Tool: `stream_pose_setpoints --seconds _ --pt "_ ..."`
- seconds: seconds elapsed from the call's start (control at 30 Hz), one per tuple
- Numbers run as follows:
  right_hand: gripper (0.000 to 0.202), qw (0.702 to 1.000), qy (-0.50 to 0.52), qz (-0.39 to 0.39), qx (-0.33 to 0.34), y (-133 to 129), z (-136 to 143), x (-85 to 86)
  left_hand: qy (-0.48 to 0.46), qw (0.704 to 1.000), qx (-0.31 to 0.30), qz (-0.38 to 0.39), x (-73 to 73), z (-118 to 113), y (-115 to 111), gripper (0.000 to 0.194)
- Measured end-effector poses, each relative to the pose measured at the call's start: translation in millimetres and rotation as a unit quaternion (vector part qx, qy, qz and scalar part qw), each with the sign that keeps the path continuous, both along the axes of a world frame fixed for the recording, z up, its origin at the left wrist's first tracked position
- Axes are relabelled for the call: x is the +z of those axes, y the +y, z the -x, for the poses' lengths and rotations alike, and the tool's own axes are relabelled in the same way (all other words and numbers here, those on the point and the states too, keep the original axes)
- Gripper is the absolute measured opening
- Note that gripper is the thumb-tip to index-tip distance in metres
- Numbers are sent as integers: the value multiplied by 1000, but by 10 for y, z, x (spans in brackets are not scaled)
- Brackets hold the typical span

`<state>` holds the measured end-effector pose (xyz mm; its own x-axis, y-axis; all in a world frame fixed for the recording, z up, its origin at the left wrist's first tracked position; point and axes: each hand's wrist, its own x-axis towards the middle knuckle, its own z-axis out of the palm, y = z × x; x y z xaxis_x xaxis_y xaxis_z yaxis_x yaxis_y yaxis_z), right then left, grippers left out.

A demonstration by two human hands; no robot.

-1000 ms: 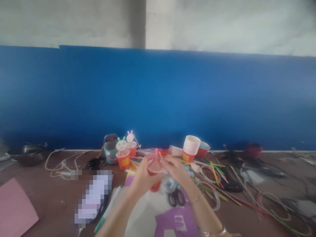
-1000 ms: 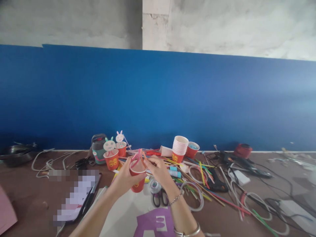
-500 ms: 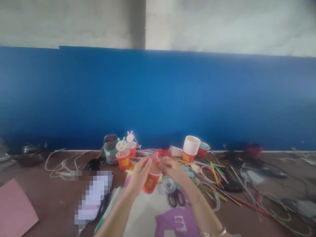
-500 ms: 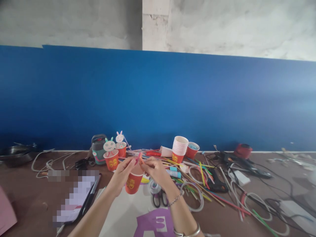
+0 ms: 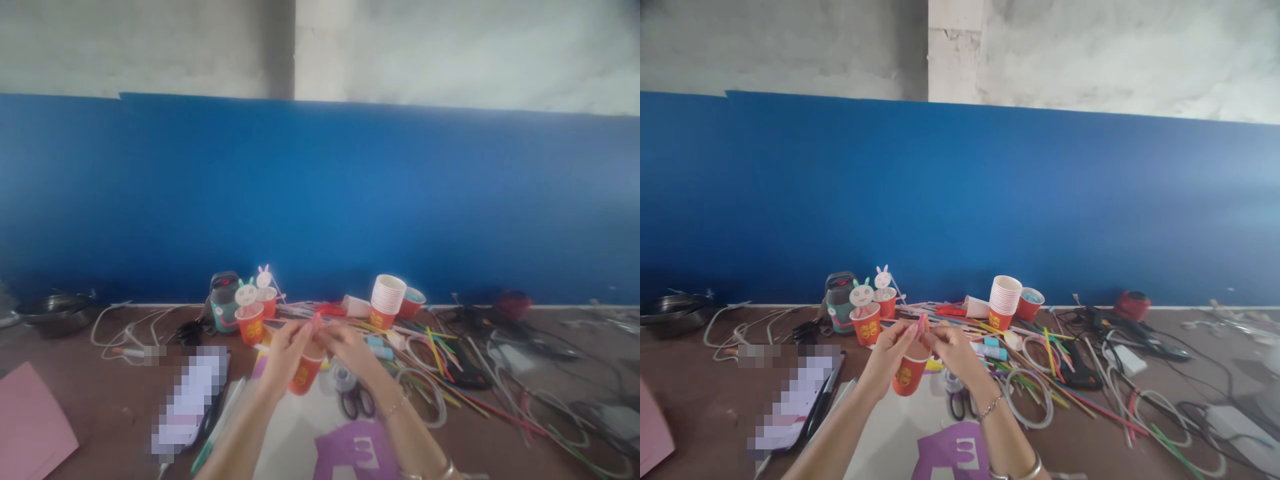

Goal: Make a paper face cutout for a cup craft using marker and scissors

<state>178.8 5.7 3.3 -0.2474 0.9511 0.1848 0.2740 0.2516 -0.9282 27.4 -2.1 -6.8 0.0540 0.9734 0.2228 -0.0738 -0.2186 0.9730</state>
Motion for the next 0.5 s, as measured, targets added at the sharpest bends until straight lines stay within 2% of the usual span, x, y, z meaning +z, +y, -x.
stream_pose_setpoints --seconds 0.17,0.27,0.5 --pt "41 1000 6 -2 1 2 23 0 -23 1000 21 6 -9 32 17 34" --pt "42 1000 1 -13 1 0 28 -1 -47 999 5 21 -12 28 8 35" --pt "38 1000 -16 -23 15 19 16 -49 -11 1000 20 12 -50 5 6 32"
